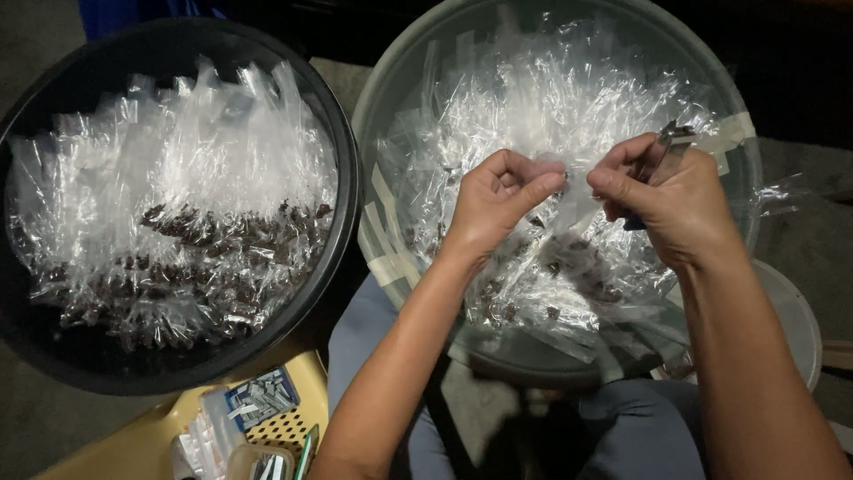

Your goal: Sealing small plastic bags containing snacks using a lighter and sorting them into bins.

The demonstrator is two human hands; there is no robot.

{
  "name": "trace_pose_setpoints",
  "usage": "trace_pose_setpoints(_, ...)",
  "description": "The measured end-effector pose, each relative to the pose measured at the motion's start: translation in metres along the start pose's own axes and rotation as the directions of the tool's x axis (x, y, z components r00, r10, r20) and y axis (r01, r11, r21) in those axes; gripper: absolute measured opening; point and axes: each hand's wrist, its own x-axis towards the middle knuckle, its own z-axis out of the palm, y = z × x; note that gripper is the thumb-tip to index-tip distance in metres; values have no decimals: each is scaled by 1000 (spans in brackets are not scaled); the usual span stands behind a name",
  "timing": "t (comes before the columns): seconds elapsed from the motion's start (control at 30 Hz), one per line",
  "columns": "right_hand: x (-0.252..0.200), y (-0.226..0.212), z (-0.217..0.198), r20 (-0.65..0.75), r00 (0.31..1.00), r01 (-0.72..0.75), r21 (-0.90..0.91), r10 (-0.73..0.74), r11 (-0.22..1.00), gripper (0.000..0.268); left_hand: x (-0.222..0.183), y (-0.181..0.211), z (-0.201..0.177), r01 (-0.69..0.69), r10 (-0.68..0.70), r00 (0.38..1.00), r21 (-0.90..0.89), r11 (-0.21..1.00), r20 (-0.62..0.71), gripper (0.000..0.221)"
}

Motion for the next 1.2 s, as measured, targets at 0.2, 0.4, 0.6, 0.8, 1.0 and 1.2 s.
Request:
trace_pose_setpoints(0.2, 0, 5, 0, 35, 995, 87, 86, -90, 993, 13, -1, -8, 1, 81, -91, 979, 60, 995, 185, 23)
trace_pose_setpoints(0.4, 11, 22, -4, -139, 982, 157, 201, -130, 967, 13, -3, -35, 5, 21, -42, 984, 120, 993, 176, 25)
trace_pose_setpoints(0.6, 8, 3, -1, -195, 981, 50, 241, -2, 969, 22, -3, -32, 10, 20, -19, 997, -18, 1000, 74, 20)
trace_pose_setpoints(0.8, 3, -13, 0, -252, 937, -179, 253, 243, 951, 26, -7, -14, 2, -89, 91, 995, 46, 995, -44, 23)
trace_pose_setpoints(1.0, 3, -6, 12, -101, 984, -121, 221, 146, 968, 14, -17, -5, 11, -39, 55, 997, 258, 965, -55, 18)
trace_pose_setpoints(1.2, 3, 0, 15, -179, 977, -76, 207, 115, 975, 11, -16, -18, 9, -145, 158, 987, 262, 954, -30, 22)
